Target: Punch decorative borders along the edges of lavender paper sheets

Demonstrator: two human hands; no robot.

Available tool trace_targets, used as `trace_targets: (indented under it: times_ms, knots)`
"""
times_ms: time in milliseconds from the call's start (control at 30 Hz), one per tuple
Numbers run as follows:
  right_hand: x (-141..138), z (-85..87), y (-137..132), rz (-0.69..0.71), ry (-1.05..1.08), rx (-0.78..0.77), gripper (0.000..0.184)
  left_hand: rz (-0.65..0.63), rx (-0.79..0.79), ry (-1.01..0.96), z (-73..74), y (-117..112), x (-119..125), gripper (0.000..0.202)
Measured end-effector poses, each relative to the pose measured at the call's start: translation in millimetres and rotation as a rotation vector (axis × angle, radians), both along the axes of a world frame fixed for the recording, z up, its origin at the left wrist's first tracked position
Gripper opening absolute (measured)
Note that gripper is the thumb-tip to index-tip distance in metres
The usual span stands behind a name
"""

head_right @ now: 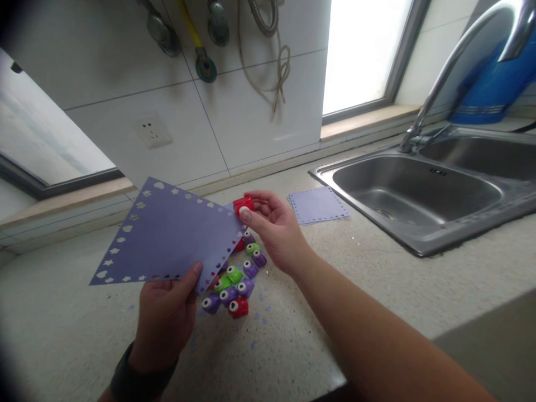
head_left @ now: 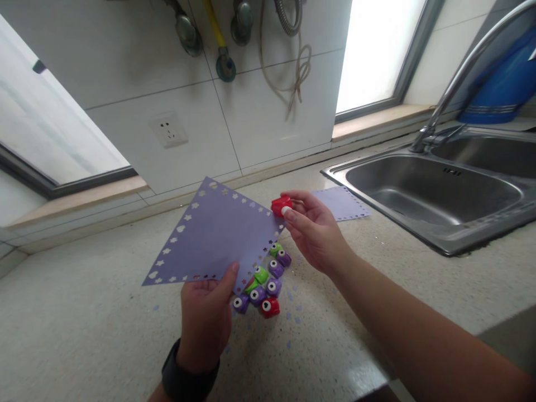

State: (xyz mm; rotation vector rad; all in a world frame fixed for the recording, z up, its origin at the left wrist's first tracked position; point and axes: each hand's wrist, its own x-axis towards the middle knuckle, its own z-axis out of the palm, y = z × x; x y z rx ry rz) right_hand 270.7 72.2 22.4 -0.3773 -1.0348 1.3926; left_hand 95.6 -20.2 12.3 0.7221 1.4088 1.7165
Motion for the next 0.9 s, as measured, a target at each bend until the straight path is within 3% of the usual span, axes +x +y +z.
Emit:
trace_targets:
  times_ms: [133,333,433,733,900]
  knots:
    - [0.3,-3.1,0.5,0.019,-0.037,0.024,0.036,0.023,0.045,0.030,-3.7,1.0,-1.7,0.031]
    - [0.9,-5.6,0.4,0.014,-0.086,0.047,0.040,-0.012,0.043,0.196,-20.7,1.1,-13.7,0.034]
    - [1.4,-6.9,0.5,0.014,-0.115,0.050,0.040,-0.012,0.064,0.209,-24.5,0.9,-17.4,0.023]
    - [2.2,-6.5,0.0,0.033,-0.131,0.095,0.038,0.034,0.146,0.348,-16.7,1.5,-15.5,0.012]
    - [1.3,-6.0,-0.8,0.060,-0.151,0.075,0.039,0.068,0.103,0.428,-13.7,-0.5,-16.7,0.010]
